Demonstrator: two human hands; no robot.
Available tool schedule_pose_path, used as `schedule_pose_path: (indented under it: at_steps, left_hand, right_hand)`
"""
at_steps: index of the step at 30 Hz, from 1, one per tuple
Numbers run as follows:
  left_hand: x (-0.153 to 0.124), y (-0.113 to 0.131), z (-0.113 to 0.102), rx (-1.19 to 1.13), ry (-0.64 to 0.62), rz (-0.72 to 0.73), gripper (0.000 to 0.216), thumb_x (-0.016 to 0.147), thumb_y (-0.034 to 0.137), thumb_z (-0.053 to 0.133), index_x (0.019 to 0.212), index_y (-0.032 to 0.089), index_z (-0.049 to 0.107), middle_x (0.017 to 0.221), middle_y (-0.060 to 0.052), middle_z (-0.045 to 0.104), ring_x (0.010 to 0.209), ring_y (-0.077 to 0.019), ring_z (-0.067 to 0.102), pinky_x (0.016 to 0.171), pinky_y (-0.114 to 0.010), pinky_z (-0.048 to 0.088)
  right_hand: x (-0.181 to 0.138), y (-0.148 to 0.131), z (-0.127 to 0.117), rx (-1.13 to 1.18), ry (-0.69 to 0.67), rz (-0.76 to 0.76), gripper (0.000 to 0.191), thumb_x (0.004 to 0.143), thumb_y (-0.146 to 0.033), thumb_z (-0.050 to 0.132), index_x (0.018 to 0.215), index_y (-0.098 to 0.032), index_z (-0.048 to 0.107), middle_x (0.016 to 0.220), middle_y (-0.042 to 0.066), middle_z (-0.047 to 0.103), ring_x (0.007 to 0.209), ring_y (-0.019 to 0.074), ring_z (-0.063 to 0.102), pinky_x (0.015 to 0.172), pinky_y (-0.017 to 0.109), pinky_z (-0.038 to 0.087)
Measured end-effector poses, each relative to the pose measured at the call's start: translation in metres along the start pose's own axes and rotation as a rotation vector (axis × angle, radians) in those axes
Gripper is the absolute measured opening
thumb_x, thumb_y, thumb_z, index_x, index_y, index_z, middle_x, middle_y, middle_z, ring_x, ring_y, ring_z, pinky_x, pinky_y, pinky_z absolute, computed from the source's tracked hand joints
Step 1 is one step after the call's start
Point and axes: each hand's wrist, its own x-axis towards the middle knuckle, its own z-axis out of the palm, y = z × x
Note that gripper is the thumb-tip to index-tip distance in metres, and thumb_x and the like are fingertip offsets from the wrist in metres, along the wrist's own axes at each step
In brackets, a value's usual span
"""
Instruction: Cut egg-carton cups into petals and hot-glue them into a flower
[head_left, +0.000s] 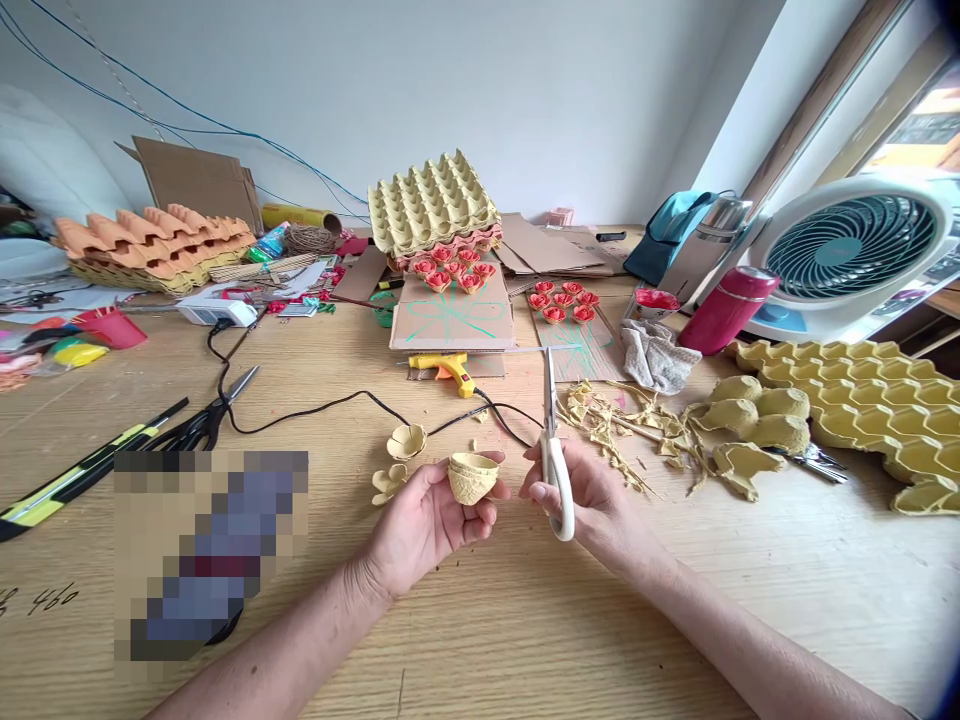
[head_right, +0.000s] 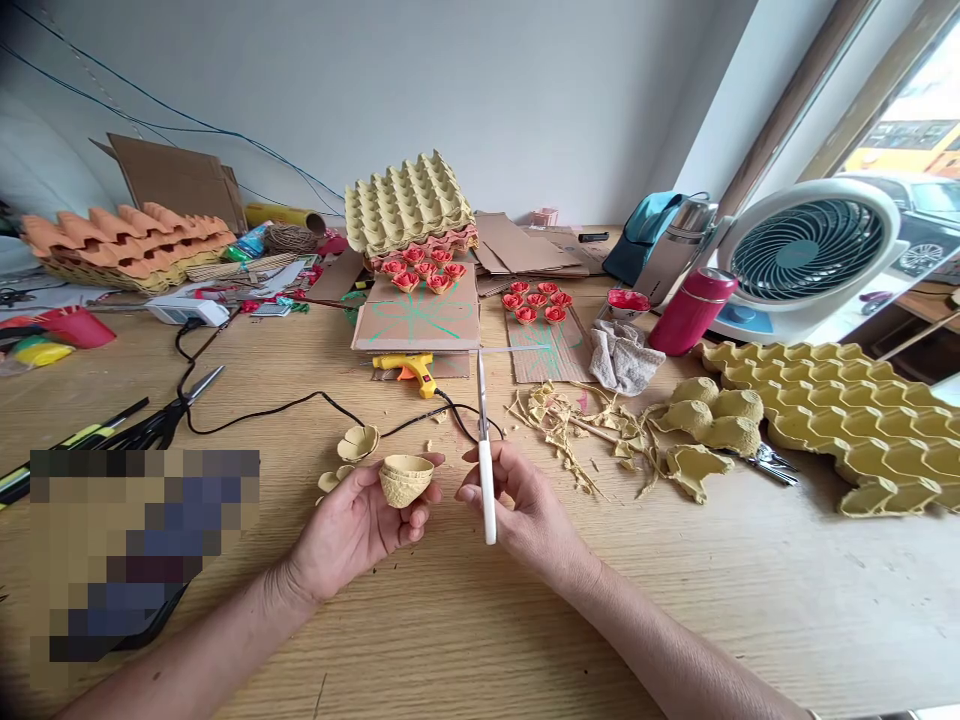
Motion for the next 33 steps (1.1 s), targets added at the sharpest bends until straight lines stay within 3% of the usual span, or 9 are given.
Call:
schedule_pose_path:
  at_steps: [4,7,11,17,26,29,33]
  left_hand:
    - [0.000,-0.002,0.001,0.053,0.028,0.016,0.043,0.091,0.039,0.065,0.122,0.010,0.069,0.097,-0.015,0.077,0.073,-0.0169,0.070,0.066,-0.025,0.057]
    - [0.001,-0.006,0.001,0.117,0.041,0.025,0.036,0.090,0.038,0.068,0.110,0.009,0.073,0.094,-0.014,0.076,0.071,-0.0164,0.070,0.062,-0.023,0.056]
    - [0.001,-0.011,0.001,0.162,0.052,0.014,0.032,0.088,0.039,0.072,0.101,0.010,0.075,0.089,-0.010,0.073,0.069,-0.0168,0.070,0.057,-0.023,0.055]
    - [-0.001,-0.009,0.003,0.277,0.016,0.016,0.036,0.085,0.039,0.078,0.104,0.010,0.073,0.089,-0.007,0.069,0.072,-0.0145,0.068,0.057,-0.020,0.055]
    - [0.000,-0.010,0.002,0.271,0.025,-0.014,0.032,0.087,0.039,0.074,0.097,0.009,0.073,0.084,-0.007,0.068,0.069,-0.0140,0.066,0.058,-0.022,0.057]
    - [0.000,-0.010,0.004,0.247,0.012,-0.019,0.031,0.087,0.038,0.073,0.100,0.009,0.074,0.083,-0.007,0.069,0.068,-0.0137,0.065,0.058,-0.022,0.058]
    - [0.000,-0.007,0.002,0.151,0.029,-0.027,0.031,0.092,0.035,0.067,0.113,0.012,0.071,0.095,-0.014,0.075,0.068,-0.0140,0.067,0.058,-0.022,0.057]
  right_hand:
    - [0.000,0.002,-0.002,-0.054,0.031,-0.060,0.033,0.088,-0.042,0.073,0.109,-0.022,0.058,0.088,0.002,0.065,0.069,0.0134,0.055,0.058,0.025,0.044]
    - [-0.002,0.003,-0.002,-0.083,0.031,-0.144,0.032,0.086,-0.038,0.076,0.110,-0.024,0.058,0.103,0.004,0.068,0.080,0.0160,0.060,0.070,0.029,0.049]
    - [-0.004,0.004,0.000,-0.136,-0.029,-0.192,0.023,0.089,-0.036,0.073,0.104,-0.026,0.058,0.097,0.002,0.067,0.087,0.0190,0.061,0.080,0.035,0.052]
    - [-0.005,0.001,0.002,-0.264,-0.049,-0.275,0.013,0.091,-0.026,0.067,0.100,-0.026,0.057,0.092,0.001,0.066,0.086,0.0190,0.062,0.080,0.035,0.050]
    - [-0.006,0.004,0.005,-0.394,-0.039,-0.398,0.017,0.089,-0.014,0.063,0.099,-0.025,0.055,0.088,-0.001,0.062,0.081,0.0164,0.060,0.074,0.031,0.049]
    - [-0.006,0.002,0.005,-0.347,0.035,-0.415,0.016,0.090,-0.015,0.061,0.101,-0.025,0.055,0.090,0.000,0.061,0.081,0.0165,0.059,0.074,0.031,0.049]
    - [0.000,-0.002,-0.007,-0.434,0.285,-0.434,0.014,0.091,-0.016,0.060,0.099,-0.025,0.053,0.091,0.001,0.060,0.082,0.0175,0.058,0.077,0.033,0.049]
